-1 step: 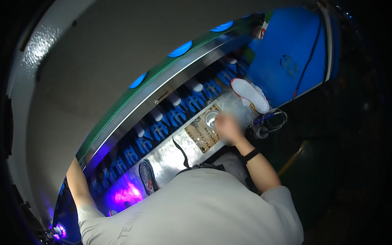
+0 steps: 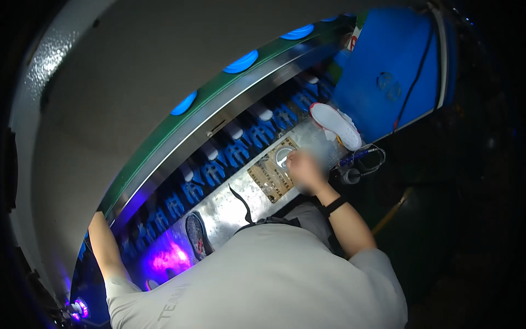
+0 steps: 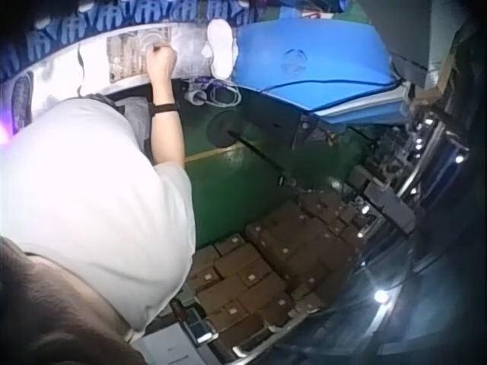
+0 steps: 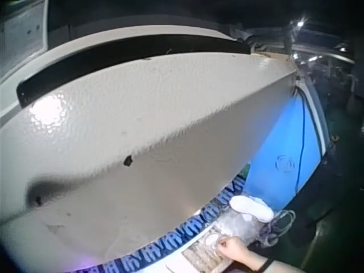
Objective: Applying glue or primer to blue shoe soles using a brush in a factory setting.
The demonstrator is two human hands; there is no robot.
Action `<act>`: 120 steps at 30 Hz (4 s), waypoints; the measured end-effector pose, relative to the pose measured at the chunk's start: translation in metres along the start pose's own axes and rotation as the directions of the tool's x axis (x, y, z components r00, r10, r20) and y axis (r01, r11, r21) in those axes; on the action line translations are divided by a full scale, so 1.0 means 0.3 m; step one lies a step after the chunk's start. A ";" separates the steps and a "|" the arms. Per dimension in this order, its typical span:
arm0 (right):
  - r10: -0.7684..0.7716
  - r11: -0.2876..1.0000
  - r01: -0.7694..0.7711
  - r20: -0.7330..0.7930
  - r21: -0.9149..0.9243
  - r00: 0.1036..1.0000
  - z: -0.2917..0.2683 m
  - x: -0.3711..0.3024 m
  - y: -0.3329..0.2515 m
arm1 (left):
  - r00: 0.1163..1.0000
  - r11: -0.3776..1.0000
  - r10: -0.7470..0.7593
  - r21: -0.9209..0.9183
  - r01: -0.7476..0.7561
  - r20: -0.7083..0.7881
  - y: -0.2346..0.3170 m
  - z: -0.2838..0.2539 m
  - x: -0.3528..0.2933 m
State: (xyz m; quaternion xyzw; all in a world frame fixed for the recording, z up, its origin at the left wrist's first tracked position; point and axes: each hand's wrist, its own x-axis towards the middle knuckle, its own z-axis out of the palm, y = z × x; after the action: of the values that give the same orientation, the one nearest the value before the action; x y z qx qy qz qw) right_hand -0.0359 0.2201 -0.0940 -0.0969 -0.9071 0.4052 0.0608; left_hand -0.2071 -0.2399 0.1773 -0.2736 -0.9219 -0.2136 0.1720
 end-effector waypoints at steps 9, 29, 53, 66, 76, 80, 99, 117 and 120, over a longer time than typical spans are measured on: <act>0.062 0.985 -0.038 0.140 -0.168 0.988 0.085 0.074 0.131 | 0.994 0.872 0.072 0.477 -0.105 0.087 0.136 -0.099 -0.354; -0.286 0.953 0.256 0.204 0.162 0.936 -0.050 0.102 0.165 | 0.476 -0.285 -0.870 -0.921 -0.265 0.132 0.446 0.157 -0.587; -0.536 0.623 0.195 0.231 0.757 0.812 -0.245 0.042 -0.497 | 0.759 -0.236 -0.596 -0.960 0.148 0.263 0.882 0.428 -0.593; -0.705 0.621 0.522 0.127 0.584 0.698 -0.191 0.089 -0.628 | 0.778 -0.255 -0.544 -0.945 0.204 0.314 0.908 0.429 -0.580; -0.814 0.538 0.656 0.127 0.529 0.566 -0.223 0.061 -0.592 | 0.792 -0.261 -0.526 -0.945 0.197 0.310 0.879 0.426 -0.569; -0.820 0.540 0.670 0.140 0.509 0.555 -0.243 0.044 -0.588 | 0.784 -0.269 -0.529 -0.940 0.208 0.325 0.873 0.422 -0.562; -0.764 0.596 0.560 0.191 0.575 0.616 -0.313 -0.003 -0.550 | 0.774 -0.179 -0.558 -0.954 0.239 0.298 0.875 0.449 -0.579; -0.760 0.612 0.503 0.277 0.610 0.589 -0.372 -0.072 -0.555 | 0.818 -0.152 -0.497 -0.957 0.246 0.289 0.820 0.457 -0.624; -0.727 0.630 0.430 0.294 0.647 0.621 -0.387 -0.080 -0.556 | 0.812 -0.079 -0.529 -0.967 0.244 0.248 0.811 0.458 -0.623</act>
State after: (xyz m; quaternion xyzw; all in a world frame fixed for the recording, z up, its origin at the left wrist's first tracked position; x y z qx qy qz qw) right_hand -0.0118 0.1898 0.1069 0.3504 -0.7203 0.5976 -0.0359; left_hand 0.0537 -0.0687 0.0523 -0.0115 -0.5344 -0.8445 -0.0337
